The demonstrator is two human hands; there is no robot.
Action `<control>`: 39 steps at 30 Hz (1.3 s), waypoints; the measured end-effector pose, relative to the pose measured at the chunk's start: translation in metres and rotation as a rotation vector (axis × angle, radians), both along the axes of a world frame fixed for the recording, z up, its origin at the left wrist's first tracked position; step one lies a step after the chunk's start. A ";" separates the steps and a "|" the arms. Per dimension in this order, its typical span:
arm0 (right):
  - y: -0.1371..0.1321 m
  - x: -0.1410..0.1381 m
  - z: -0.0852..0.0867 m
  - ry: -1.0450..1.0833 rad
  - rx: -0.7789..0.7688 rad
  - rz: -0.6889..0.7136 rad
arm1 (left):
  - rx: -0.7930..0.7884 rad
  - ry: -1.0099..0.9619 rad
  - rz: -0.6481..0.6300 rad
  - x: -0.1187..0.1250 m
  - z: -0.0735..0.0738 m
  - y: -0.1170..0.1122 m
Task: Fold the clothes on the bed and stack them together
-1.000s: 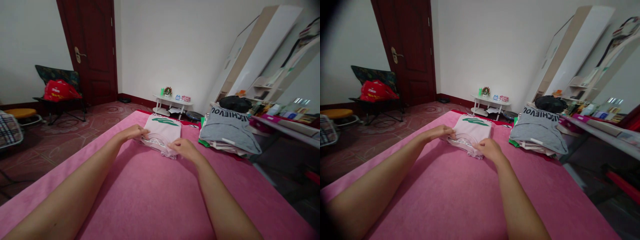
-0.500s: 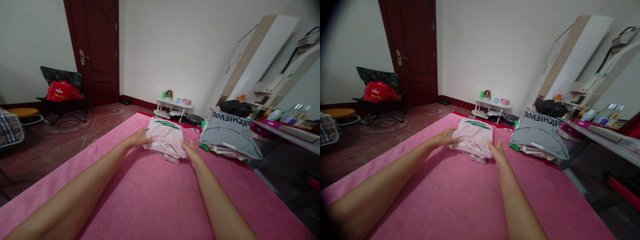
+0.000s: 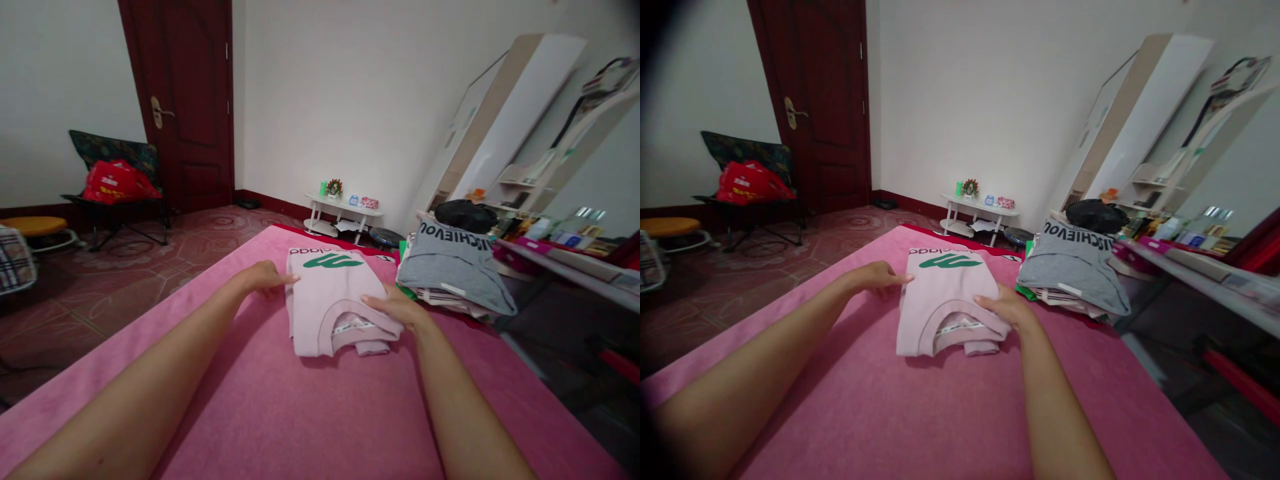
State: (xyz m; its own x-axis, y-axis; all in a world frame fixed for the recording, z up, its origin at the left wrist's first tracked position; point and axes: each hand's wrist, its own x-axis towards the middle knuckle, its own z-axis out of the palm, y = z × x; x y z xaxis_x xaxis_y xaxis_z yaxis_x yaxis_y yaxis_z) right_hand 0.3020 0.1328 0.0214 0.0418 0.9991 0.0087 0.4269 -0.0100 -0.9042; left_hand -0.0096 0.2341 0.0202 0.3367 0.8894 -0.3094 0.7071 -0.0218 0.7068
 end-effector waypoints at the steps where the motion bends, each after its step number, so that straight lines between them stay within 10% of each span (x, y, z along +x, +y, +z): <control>1: 0.001 -0.004 -0.003 0.027 0.025 0.023 | -0.041 -0.062 -0.045 0.006 -0.003 -0.004; 10: 0.002 -0.026 -0.046 -0.111 0.295 -0.139 | 0.226 -0.550 -0.125 0.053 -0.010 -0.038; 17: -0.132 0.040 -0.001 -0.119 0.298 -0.317 | 0.246 -0.788 -0.380 0.126 0.019 -0.113; 22: -0.220 0.128 0.005 -0.498 0.048 -0.690 | 0.280 -0.741 -0.510 0.228 -0.014 -0.175; 26: -0.239 0.144 -0.017 -0.933 -0.078 -0.827 | 0.342 -0.462 -0.573 0.278 -0.047 -0.222; 32: -0.216 0.118 -0.029 -1.047 0.077 -0.638 | 0.526 -0.435 -0.727 0.259 -0.059 -0.216; 35: -0.198 0.117 -0.004 -1.032 -0.111 -0.481 | 0.519 -0.488 -0.751 0.235 -0.061 -0.190; 39: -0.156 0.093 0.035 -1.085 -0.123 -0.409 | 0.444 -0.556 -0.471 0.213 -0.060 -0.174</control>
